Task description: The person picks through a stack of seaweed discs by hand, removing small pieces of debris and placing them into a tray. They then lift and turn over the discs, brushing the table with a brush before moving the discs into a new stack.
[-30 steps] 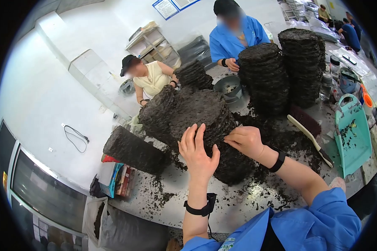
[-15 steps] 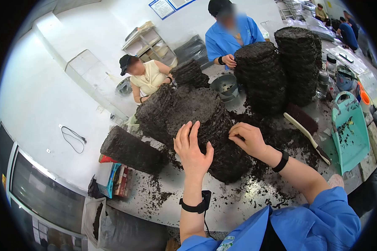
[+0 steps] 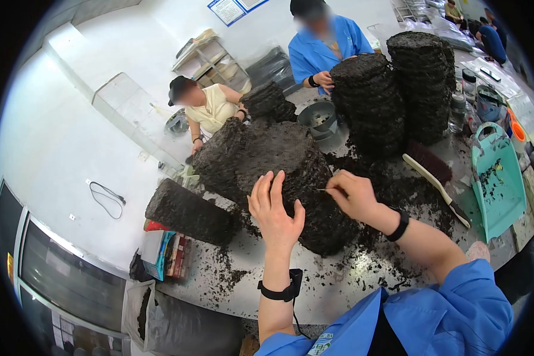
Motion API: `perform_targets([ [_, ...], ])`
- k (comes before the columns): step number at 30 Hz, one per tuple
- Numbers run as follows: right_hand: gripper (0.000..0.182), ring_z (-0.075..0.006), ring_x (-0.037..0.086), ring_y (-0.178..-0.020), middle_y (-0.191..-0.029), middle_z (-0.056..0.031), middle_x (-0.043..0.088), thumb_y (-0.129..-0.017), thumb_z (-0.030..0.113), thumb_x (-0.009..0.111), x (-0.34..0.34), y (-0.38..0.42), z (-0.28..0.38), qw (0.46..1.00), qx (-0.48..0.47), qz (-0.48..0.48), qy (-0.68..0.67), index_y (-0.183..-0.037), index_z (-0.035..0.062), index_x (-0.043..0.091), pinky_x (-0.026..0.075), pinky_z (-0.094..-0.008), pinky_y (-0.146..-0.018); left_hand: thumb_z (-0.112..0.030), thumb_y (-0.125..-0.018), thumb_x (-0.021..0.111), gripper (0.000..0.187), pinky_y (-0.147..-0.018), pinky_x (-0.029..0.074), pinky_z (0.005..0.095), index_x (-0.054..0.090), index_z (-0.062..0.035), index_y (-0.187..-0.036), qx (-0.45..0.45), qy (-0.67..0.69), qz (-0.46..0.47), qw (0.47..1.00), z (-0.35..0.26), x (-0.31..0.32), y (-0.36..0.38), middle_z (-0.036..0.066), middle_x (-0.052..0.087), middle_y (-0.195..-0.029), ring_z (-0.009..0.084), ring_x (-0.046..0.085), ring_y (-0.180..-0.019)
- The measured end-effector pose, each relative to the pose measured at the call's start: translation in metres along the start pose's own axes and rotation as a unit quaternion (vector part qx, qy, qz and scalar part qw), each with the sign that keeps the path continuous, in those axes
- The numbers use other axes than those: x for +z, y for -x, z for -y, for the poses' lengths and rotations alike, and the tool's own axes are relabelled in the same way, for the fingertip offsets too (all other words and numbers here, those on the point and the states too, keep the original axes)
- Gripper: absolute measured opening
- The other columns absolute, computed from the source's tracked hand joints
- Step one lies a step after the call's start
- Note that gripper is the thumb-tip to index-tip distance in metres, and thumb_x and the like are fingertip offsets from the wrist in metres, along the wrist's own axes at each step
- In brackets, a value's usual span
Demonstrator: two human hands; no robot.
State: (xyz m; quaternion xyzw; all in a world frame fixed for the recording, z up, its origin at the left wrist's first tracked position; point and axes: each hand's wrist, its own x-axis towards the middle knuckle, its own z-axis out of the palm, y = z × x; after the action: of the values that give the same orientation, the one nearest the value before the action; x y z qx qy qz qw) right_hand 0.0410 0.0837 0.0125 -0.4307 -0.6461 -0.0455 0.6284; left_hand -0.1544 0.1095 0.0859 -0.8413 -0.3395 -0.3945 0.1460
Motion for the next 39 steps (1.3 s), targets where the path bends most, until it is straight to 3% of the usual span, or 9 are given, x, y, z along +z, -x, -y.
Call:
perform_targets([
  [8,0.007,-0.0068,0.057,-0.065,-0.081,0.0005,0.058,-0.089,-0.002,0.064,-0.204,0.073,-0.003,0.948,0.309,0.041,-0.065,-0.091,0.0033,0.060,0.045,-0.0220,-0.060,-0.010,-0.074,0.068,0.070,-0.113,0.029,0.0496,0.047,-0.0087,-0.141,0.011,-0.014,-0.010,1.000,0.005,0.002,0.009,0.014,0.045,-0.143,0.0360,0.037,-0.135],
  [14,0.011,-0.0072,0.053,-0.065,-0.073,0.0039,0.052,-0.091,0.013,0.064,-0.419,0.158,-0.055,0.900,0.427,-0.013,-0.086,-0.093,0.0042,0.058,0.043,-0.0225,-0.060,-0.012,-0.075,0.068,0.070,-0.113,0.027,0.0509,0.047,-0.0077,-0.142,0.017,-0.023,-0.017,0.999,0.003,0.005,0.011,0.014,0.044,-0.144,0.0360,0.037,-0.136],
  [16,0.019,-0.0125,0.058,-0.070,-0.077,-0.0005,0.057,-0.087,0.009,0.068,-0.473,0.207,-0.098,0.863,0.440,0.083,0.233,-0.102,0.0002,0.060,0.046,-0.0264,-0.062,-0.012,-0.075,0.068,0.070,-0.113,0.027,0.0511,0.047,-0.0077,-0.141,0.025,-0.027,-0.020,0.999,0.001,0.006,0.011,0.014,0.044,-0.144,0.0357,0.037,-0.136],
  [19,0.035,-0.0224,0.067,-0.087,-0.100,-0.0127,0.067,-0.083,-0.002,0.065,-0.428,0.198,-0.076,0.795,0.281,0.103,0.528,-0.118,0.0006,0.061,0.052,-0.0335,-0.077,-0.013,-0.076,0.068,0.069,-0.113,0.027,0.0510,0.047,-0.0078,-0.142,0.025,-0.029,-0.016,0.999,0.000,0.007,0.009,0.014,0.044,-0.144,0.0355,0.037,-0.136],
  [21,0.034,-0.0158,0.066,-0.091,-0.099,-0.0087,0.069,-0.085,0.002,0.066,-0.359,0.145,-0.067,0.907,0.395,-0.002,0.143,-0.119,0.0025,0.062,0.053,-0.0315,-0.080,-0.013,-0.076,0.068,0.069,-0.114,0.027,0.0508,0.046,-0.0081,-0.142,0.023,-0.031,-0.018,0.999,-0.002,0.008,0.007,0.014,0.044,-0.144,0.0354,0.037,-0.136],
  [23,0.029,-0.0137,0.067,-0.087,-0.099,-0.0065,0.070,-0.085,0.008,0.071,-0.267,0.098,-0.043,0.931,0.357,0.029,0.071,-0.113,0.0032,0.067,0.054,-0.0288,-0.078,-0.013,-0.076,0.068,0.070,-0.114,0.027,0.0504,0.046,-0.0092,-0.142,0.021,-0.032,-0.013,0.999,-0.003,0.009,0.007,0.013,0.044,-0.144,0.0355,0.037,-0.137],
  [26,0.030,-0.0155,0.069,-0.083,-0.095,-0.0060,0.070,-0.079,0.018,0.080,-0.152,0.050,-0.005,0.958,0.216,0.188,0.011,-0.106,0.0071,0.070,0.055,-0.0289,-0.072,-0.013,-0.076,0.068,0.070,-0.114,0.027,0.0501,0.046,-0.0094,-0.142,0.017,-0.031,-0.004,0.999,-0.007,0.006,0.005,0.014,0.044,-0.144,0.0356,0.036,-0.137],
  [30,0.033,-0.0200,0.069,-0.076,-0.091,-0.0039,0.068,-0.076,0.024,0.081,-0.045,0.018,0.005,0.993,0.041,0.110,0.000,-0.104,0.0112,0.068,0.055,-0.0315,-0.065,-0.012,-0.075,0.068,0.070,-0.114,0.027,0.0500,0.046,-0.0089,-0.142,0.016,-0.031,0.009,0.999,-0.010,-0.001,0.006,0.015,0.044,-0.144,0.0359,0.036,-0.136],
  [39,0.013,-0.0210,0.067,-0.065,-0.074,-0.0016,0.066,-0.079,0.016,0.077,-0.019,0.004,0.004,0.998,-0.045,0.044,0.032,-0.088,0.0108,0.070,0.052,-0.0313,-0.056,-0.012,-0.074,0.069,0.071,-0.113,0.027,0.0515,0.046,-0.0082,-0.142,0.013,-0.020,0.004,1.000,-0.006,0.001,0.009,0.015,0.043,-0.143,0.0363,0.036,-0.136],
])
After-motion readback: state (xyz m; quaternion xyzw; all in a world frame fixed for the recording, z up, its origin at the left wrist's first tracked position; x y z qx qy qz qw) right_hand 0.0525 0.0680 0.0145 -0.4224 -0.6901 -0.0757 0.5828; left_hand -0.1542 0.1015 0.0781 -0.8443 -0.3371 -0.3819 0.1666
